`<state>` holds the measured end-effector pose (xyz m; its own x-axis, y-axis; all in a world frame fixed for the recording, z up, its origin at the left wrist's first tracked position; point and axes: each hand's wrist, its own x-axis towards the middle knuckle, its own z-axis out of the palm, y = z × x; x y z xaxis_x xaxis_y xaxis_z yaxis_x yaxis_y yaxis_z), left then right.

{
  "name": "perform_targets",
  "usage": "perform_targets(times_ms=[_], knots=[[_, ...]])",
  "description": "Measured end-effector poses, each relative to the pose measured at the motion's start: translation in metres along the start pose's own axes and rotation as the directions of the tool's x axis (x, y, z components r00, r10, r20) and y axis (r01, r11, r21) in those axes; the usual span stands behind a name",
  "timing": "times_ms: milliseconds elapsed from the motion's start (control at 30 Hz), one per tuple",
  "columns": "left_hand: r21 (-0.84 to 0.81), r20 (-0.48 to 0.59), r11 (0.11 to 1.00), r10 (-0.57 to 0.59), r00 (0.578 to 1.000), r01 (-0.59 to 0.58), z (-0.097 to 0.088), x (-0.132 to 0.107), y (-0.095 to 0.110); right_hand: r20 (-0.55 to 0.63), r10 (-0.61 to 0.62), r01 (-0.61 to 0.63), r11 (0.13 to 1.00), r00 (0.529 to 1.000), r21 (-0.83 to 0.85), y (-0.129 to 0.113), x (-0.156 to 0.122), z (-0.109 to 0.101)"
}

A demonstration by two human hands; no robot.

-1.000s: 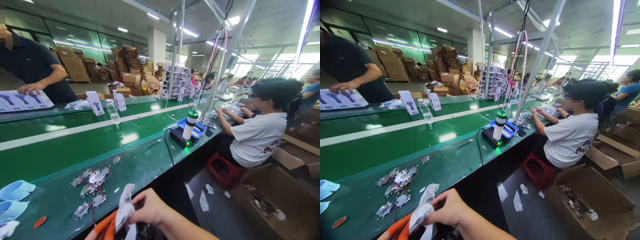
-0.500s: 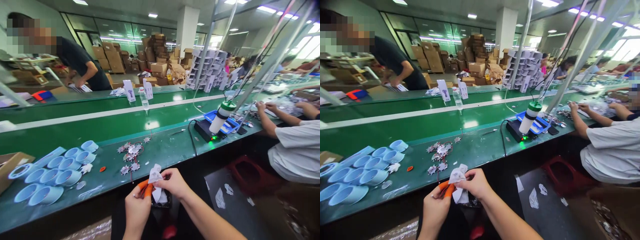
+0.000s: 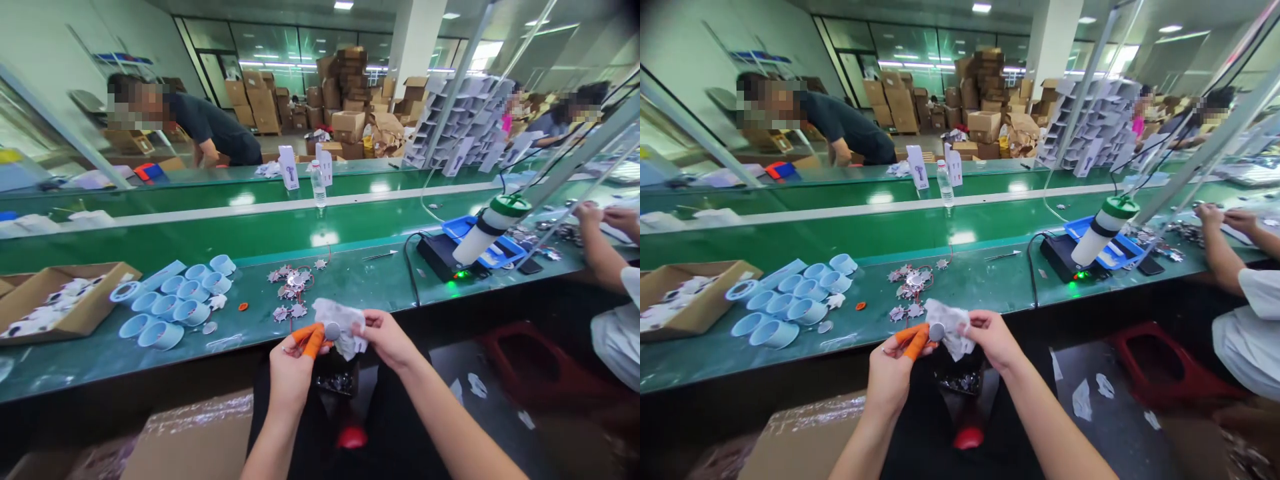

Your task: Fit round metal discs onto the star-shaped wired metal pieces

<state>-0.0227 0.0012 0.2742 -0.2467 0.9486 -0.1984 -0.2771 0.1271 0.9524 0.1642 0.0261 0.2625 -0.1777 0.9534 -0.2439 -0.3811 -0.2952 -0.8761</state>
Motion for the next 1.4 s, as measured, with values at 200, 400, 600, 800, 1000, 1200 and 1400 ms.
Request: perform_targets(times_ms=[200, 400, 600, 800, 1000, 1200, 1400], knots=[[-0.127, 0.011, 0.992, 0.024, 1.000, -0.023, -0.002, -0.008, 0.021, -0.223, -0.199, 0.196, 0.980, 0.954, -0.037, -0.019, 0.027, -0.036], [-0.124, -0.010, 0.983, 0.132, 0.991, -0.132, -0.009, -0.019, 0.027, -0.217, -0.747, 0.287, 0.482, 0.628, -0.828, -0.042, 0.056, -0.080], [-0.146, -0.002, 0.977, 0.154, 0.988, -0.153, -0.005, -0.027, 0.036, 0.166, -0.728, 0.206, -0.035, 0.665, -0.978, -0.016, 0.073, -0.097], [-0.125, -0.011, 0.979, 0.160, 0.987, -0.160, -0.003, -0.027, 0.043, 0.187, -0.597, 0.160, -0.099, 0.780, -0.982, 0.013, 0.066, -0.107], [-0.068, 0.021, 0.984, 0.164, 0.986, -0.163, -0.003, -0.008, 0.032, 0.102, -0.663, 0.185, 0.056, 0.742, -0.981, 0.009, 0.024, -0.109], [0.115, 0.095, 0.985, 0.118, 0.988, -0.128, 0.018, 0.102, 0.027, -0.091, -0.758, 0.149, 0.242, 0.645, -0.959, 0.025, -0.032, -0.117], [0.361, 0.084, 0.923, 0.106, 0.991, -0.130, 0.070, 0.246, 0.051, -0.108, -0.716, 0.155, 0.292, 0.690, -0.944, 0.053, -0.072, -0.132]])
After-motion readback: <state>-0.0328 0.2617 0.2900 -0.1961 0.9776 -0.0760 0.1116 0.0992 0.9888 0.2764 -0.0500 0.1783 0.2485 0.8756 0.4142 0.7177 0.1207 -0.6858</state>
